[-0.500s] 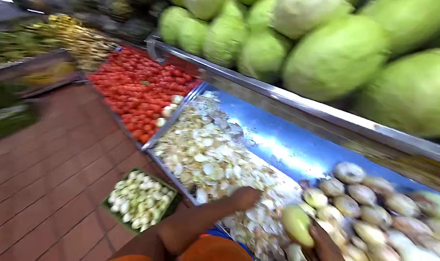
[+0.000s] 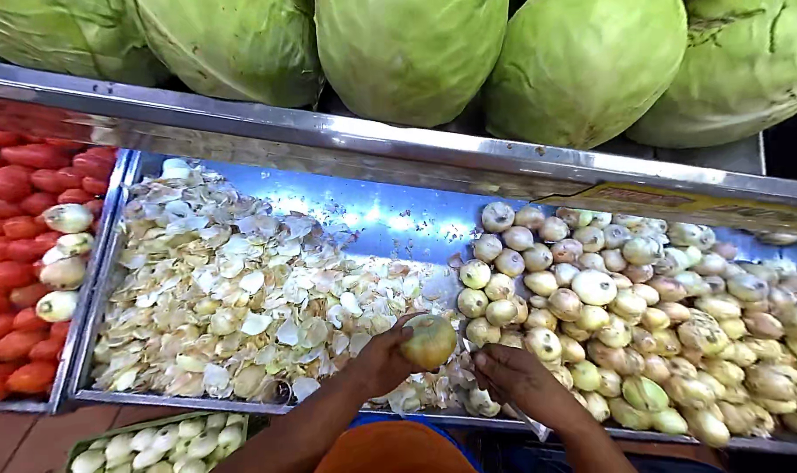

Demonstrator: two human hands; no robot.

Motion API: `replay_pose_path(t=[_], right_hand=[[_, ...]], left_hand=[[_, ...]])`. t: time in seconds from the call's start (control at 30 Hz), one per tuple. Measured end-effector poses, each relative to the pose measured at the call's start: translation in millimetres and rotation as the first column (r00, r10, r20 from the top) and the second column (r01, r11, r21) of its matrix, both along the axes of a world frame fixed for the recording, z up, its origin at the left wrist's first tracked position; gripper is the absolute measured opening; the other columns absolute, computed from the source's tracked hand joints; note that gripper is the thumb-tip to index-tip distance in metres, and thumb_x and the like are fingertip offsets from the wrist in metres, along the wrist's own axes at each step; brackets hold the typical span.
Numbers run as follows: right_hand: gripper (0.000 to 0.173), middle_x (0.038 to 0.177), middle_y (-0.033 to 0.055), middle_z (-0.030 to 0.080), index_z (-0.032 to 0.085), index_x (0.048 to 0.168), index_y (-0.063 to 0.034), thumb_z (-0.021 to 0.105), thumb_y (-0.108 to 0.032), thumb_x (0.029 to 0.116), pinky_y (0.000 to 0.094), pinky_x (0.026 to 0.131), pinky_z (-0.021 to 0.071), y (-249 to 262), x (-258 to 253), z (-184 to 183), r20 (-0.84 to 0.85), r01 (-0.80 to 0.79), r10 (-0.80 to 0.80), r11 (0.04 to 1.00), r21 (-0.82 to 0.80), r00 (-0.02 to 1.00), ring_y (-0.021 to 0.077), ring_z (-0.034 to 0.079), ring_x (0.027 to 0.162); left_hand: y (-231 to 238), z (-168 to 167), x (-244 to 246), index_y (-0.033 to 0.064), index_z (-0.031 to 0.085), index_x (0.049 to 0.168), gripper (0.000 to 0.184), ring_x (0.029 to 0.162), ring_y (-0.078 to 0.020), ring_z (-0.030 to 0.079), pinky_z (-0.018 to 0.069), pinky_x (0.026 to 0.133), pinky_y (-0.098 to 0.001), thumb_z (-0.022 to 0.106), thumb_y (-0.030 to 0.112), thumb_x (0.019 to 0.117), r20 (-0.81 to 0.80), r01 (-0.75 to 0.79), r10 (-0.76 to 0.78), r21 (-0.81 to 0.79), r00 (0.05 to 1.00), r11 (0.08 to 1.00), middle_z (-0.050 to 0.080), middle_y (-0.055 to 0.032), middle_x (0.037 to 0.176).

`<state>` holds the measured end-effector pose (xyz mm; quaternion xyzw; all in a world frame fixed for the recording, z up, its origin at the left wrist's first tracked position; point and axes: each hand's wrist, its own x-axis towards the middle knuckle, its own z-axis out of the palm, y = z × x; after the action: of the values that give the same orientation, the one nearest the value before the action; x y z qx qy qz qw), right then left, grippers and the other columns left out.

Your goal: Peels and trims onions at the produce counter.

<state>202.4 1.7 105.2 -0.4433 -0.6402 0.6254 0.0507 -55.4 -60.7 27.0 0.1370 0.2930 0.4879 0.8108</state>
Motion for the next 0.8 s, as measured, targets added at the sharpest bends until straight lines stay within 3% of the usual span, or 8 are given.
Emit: replay_pose_path(t=[0.07, 0.13, 0.2, 0.33, 0.47, 0.63, 0.8], right_hand=[[0.039, 0.083, 0.0026, 0.071, 0.066, 0.105, -0.0092, 0.045, -0.043, 0.1086, 0.0328, 0.061, 0.0601, -4.2, -4.2, 4.9, -0.003, -0.025, 0.026, 0.997, 0.073, 1.0, 0.0148, 0.068, 0.064], [0.042, 0.077, 0.0032, 0.068, 0.066, 0.105, -0.0083, 0.045, -0.045, 0.1087, 0.0333, 0.061, 0.0605, -6.7, -9.4, 7.1, -0.031, -0.031, 0.037, 0.987, 0.156, 0.999, 0.0154, 0.068, 0.064], [0.045, 0.076, -0.001, 0.065, 0.068, 0.103, -0.013, 0.043, -0.05, 0.1082, 0.0324, 0.064, 0.0581, -6.4, -13.7, 10.0, 0.089, -0.148, 0.126, 0.936, 0.32, 0.988, 0.0117, 0.065, 0.067], [0.056, 0.075, -0.0013, 0.06, 0.066, 0.094, -0.0176, 0.047, -0.07, 0.0988, 0.0433, 0.064, 0.0536, -3.8, -28.9, 21.8, 0.389, -0.419, 0.228, 0.739, 0.527, 0.893, 0.0157, 0.061, 0.069], [0.065, 0.061, -0.0042, 0.052, 0.061, 0.078, -0.0182, 0.054, -0.082, 0.0858, 0.0384, 0.053, 0.0476, -0.2, -47.8, 26.5, 0.472, -0.514, 0.239, 0.582, 0.629, 0.848, 0.0129, 0.054, 0.056], [0.071, 0.054, -0.0052, 0.047, 0.057, 0.067, -0.0193, 0.051, -0.089, 0.0791, 0.0362, 0.047, 0.042, -3.0, -67.4, 25.5, 0.553, -0.594, 0.229, 0.421, 0.685, 0.801, 0.0118, 0.051, 0.049], [0.073, 0.049, -0.0046, 0.043, 0.053, 0.062, -0.018, 0.049, -0.088, 0.0825, 0.0353, 0.044, 0.0398, -4.4, -63.7, 7.2, 0.525, -0.579, 0.245, 0.358, 0.732, 0.815, 0.0121, 0.049, 0.045]], left_hand=[[0.3, 3.1, -15.0, 0.0175, 0.04, 0.151, 0.065, 0.12, -0.0303, 0.061, 0.0511, 0.103, -0.0494, 0.065, 0.027, 0.0919, -0.028, 0.095, -0.093, 0.088, 0.995, 0.992, 0.059, -0.0169, 0.135], [3.8, 4.6, -26.4, 0.0209, 0.043, 0.15, 0.071, 0.118, -0.0262, 0.062, 0.0516, 0.102, -0.046, 0.071, 0.029, 0.0864, -0.145, 0.206, -0.181, 0.176, 0.973, 0.963, 0.06, -0.0141, 0.134], [5.7, 3.7, -34.3, 0.0226, 0.042, 0.153, 0.077, 0.117, -0.0263, 0.063, 0.0524, 0.1, -0.0457, 0.075, 0.034, 0.0841, -0.196, 0.267, -0.224, 0.227, 0.955, 0.937, 0.061, -0.0156, 0.133], [6.3, 6.7, -41.0, 0.0193, 0.054, 0.14, 0.065, 0.112, -0.024, 0.065, 0.0532, 0.098, -0.0436, 0.074, 0.049, 0.0852, -0.228, 0.295, -0.243, 0.235, 0.943, 0.926, 0.065, -0.0139, 0.125], [4.1, 5.7, -44.2, 0.0132, 0.06, 0.135, 0.076, 0.109, -0.0224, 0.066, 0.0548, 0.096, -0.0425, 0.066, 0.07, 0.085, -0.213, 0.281, -0.229, 0.253, 0.95, 0.926, 0.068, -0.013, 0.119], [3.8, 8.2, -48.5, 0.0106, 0.066, 0.125, 0.065, 0.1, -0.0189, 0.068, 0.0565, 0.091, -0.0396, 0.058, 0.066, 0.0911, -0.237, 0.275, -0.222, 0.219, 0.946, 0.936, 0.07, -0.0105, 0.109], [4.9, 11.5, -43.6, 0.0096, 0.068, 0.118, 0.055, 0.096, -0.0184, 0.069, 0.0574, 0.088, -0.0391, 0.055, 0.057, 0.0935, -0.285, 0.275, -0.233, 0.113, 0.93, 0.955, 0.071, -0.0104, 0.105]])
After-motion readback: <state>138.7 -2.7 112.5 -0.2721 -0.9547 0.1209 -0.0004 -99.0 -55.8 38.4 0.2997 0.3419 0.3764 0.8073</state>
